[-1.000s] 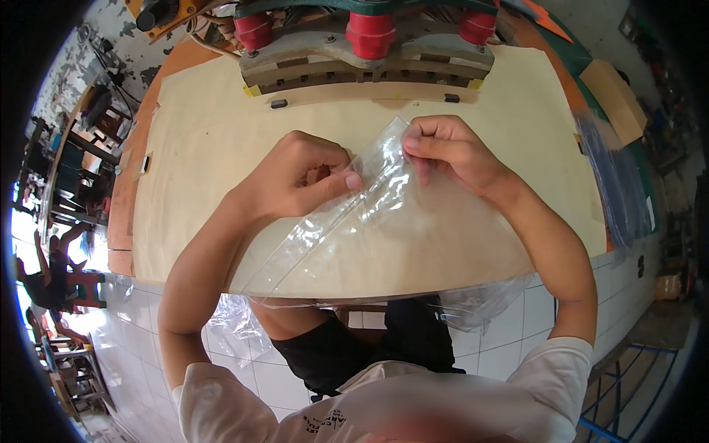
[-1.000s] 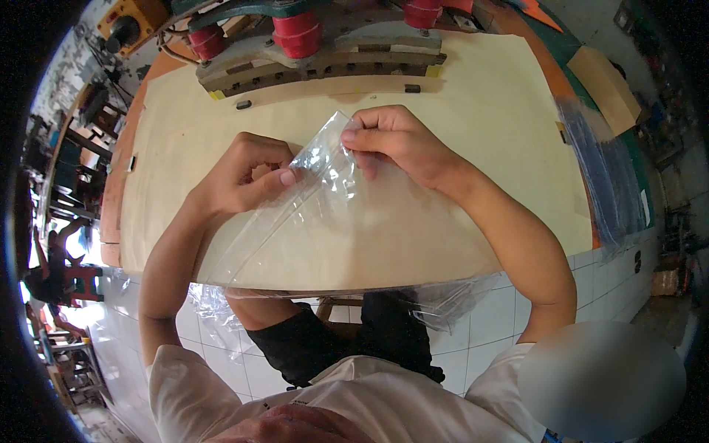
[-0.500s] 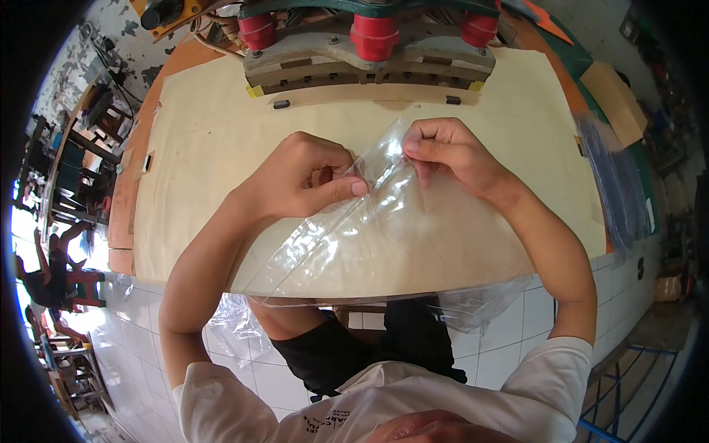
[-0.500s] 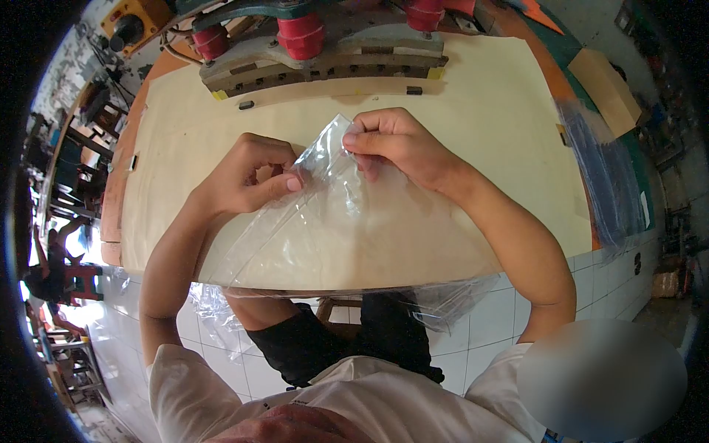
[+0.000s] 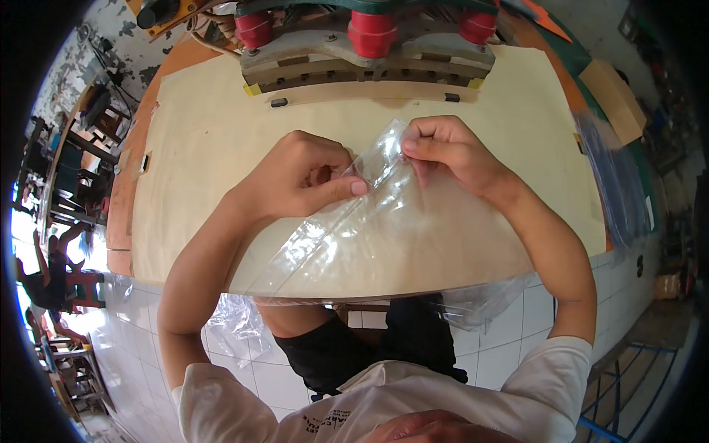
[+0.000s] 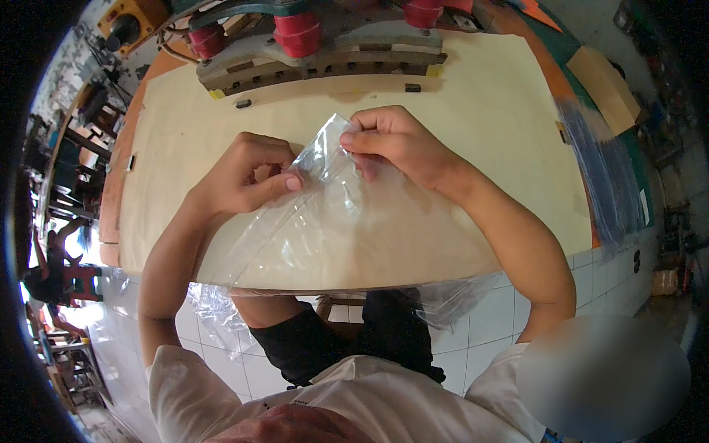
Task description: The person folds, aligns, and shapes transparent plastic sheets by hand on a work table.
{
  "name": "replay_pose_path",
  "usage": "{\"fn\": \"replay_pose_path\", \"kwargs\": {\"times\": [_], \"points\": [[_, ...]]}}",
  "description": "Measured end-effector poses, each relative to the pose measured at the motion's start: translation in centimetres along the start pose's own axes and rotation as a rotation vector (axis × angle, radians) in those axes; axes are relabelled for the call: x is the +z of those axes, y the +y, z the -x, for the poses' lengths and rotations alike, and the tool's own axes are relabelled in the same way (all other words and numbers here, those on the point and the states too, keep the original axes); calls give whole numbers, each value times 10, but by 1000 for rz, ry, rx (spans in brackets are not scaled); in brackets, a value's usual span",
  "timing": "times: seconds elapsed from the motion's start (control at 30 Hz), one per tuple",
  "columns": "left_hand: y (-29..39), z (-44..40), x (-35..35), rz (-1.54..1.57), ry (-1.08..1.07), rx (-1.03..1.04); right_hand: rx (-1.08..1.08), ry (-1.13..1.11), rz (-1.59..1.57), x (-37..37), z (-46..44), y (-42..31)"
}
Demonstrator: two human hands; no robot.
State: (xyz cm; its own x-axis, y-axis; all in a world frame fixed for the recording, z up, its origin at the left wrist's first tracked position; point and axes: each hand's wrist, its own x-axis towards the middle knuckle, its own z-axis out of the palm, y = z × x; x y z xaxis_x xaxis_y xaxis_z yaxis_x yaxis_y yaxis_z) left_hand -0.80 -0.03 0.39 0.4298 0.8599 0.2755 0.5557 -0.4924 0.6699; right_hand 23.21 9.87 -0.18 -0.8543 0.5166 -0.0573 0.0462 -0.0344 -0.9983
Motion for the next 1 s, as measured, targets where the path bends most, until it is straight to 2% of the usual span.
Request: {"fn": "replay_pose_path", "kwargs": {"times": [0.37,1.0], "points": [[3,-1,-1,9,-13,-32,-21,-15,-7,-1,0,0],[-2,-1,-1,-24,-17,34,-19,-10,12,0,0,0]]}}
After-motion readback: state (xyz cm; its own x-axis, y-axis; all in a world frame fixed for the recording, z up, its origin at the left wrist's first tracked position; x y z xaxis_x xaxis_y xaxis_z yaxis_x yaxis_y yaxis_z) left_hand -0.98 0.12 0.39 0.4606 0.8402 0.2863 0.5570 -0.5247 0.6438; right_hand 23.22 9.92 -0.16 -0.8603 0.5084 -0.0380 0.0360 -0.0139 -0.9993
